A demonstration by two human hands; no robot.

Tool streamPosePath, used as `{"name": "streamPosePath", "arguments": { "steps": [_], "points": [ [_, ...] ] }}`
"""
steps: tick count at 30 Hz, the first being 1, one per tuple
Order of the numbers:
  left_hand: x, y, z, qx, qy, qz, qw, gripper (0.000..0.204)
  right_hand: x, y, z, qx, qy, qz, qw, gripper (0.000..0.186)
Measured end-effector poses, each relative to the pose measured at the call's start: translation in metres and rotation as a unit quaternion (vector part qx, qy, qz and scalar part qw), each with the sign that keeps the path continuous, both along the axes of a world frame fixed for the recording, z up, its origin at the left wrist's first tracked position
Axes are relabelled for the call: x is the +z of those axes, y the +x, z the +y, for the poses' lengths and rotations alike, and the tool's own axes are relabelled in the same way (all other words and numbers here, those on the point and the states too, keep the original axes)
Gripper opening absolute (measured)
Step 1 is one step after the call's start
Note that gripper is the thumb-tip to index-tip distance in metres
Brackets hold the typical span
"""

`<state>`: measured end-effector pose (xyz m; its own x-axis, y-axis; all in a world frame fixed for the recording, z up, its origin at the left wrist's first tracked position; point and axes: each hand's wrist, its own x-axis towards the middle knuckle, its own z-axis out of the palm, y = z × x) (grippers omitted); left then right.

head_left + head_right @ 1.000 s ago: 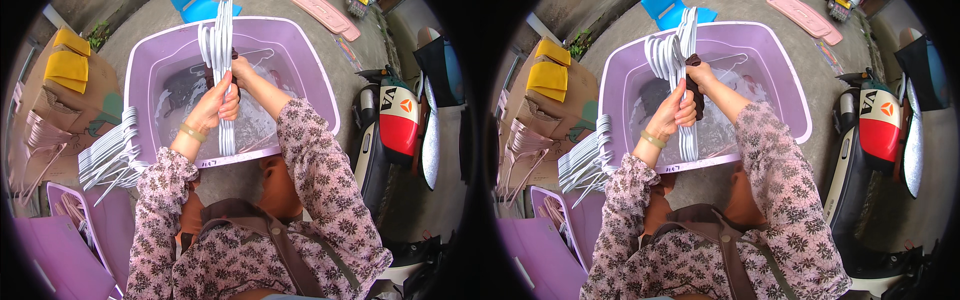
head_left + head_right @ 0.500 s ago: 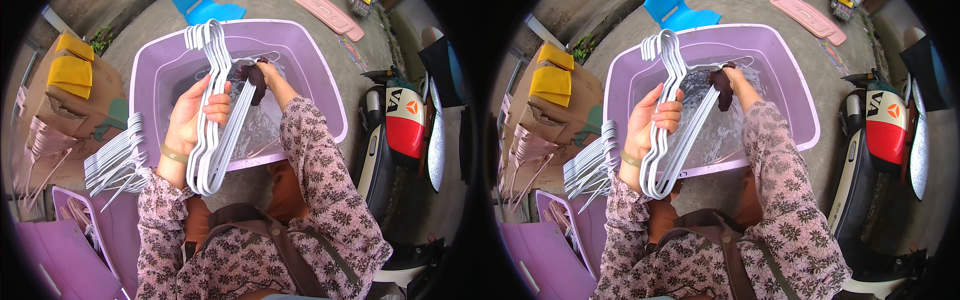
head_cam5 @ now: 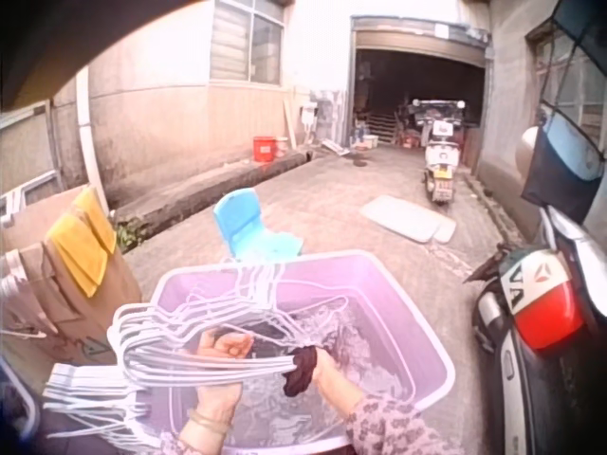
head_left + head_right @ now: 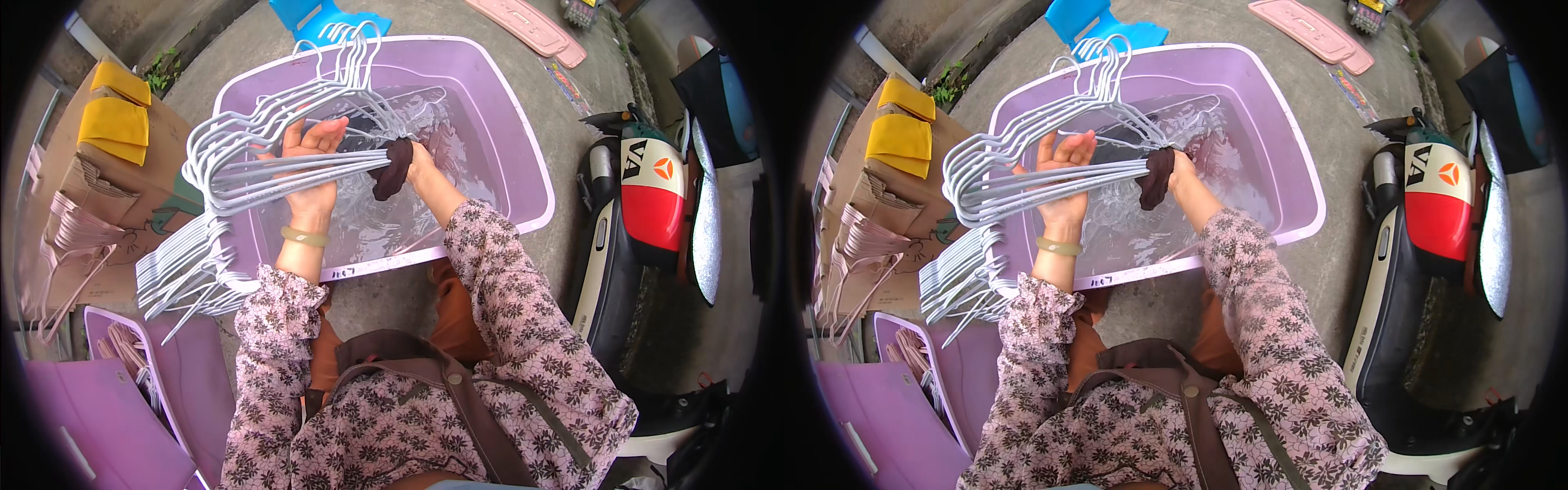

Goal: The person cleans a stack of white clothes hangers by submerging them in a basin of water and wiping them with a brown cloth.

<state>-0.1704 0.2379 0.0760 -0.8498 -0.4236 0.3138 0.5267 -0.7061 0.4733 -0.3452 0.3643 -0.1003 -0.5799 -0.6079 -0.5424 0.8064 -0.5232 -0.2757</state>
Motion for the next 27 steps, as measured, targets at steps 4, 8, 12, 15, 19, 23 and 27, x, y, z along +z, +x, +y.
{"name": "streamPosePath", "arguments": {
  "steps": [4, 8, 12, 15, 19, 23, 27],
  "points": [
    [0.008, -0.011, 0.038, 0.209, -0.035, -0.128, 0.969, 0.074, 0.001, 0.021, -0.014, -0.035, -0.029, -0.054, 0.997, 0.022],
    [-0.013, -0.015, 0.047, 0.311, -0.188, -0.076, 0.928, 0.054, 0.028, 0.064, -0.019, -0.076, -0.009, -0.109, 0.991, 0.027],
    [-0.034, -0.03, 0.041, 0.304, -0.207, -0.227, 0.902, 0.024, 0.02, 0.073, -0.022, -0.057, 0.027, -0.125, 0.99, 0.024],
    [-0.022, -0.031, 0.039, 0.246, -0.117, -0.272, 0.923, 0.039, 0.018, 0.082, -0.027, 0.021, 0.048, -0.112, 0.992, 0.026],
    [-0.011, -0.035, 0.026, 0.169, -0.124, -0.276, 0.938, 0.037, 0.012, 0.062, -0.018, 0.114, 0.072, 0.026, 0.991, 0.014],
    [0.02, -0.029, 0.004, 0.133, -0.119, -0.283, 0.942, 0.037, 0.041, 0.059, -0.007, 0.164, 0.177, 0.269, 0.932, 0.03],
    [0.034, -0.029, -0.009, 0.054, -0.157, -0.289, 0.943, 0.039, 0.058, 0.059, -0.007, 0.213, 0.191, 0.458, 0.842, 0.043]
  ]
}}
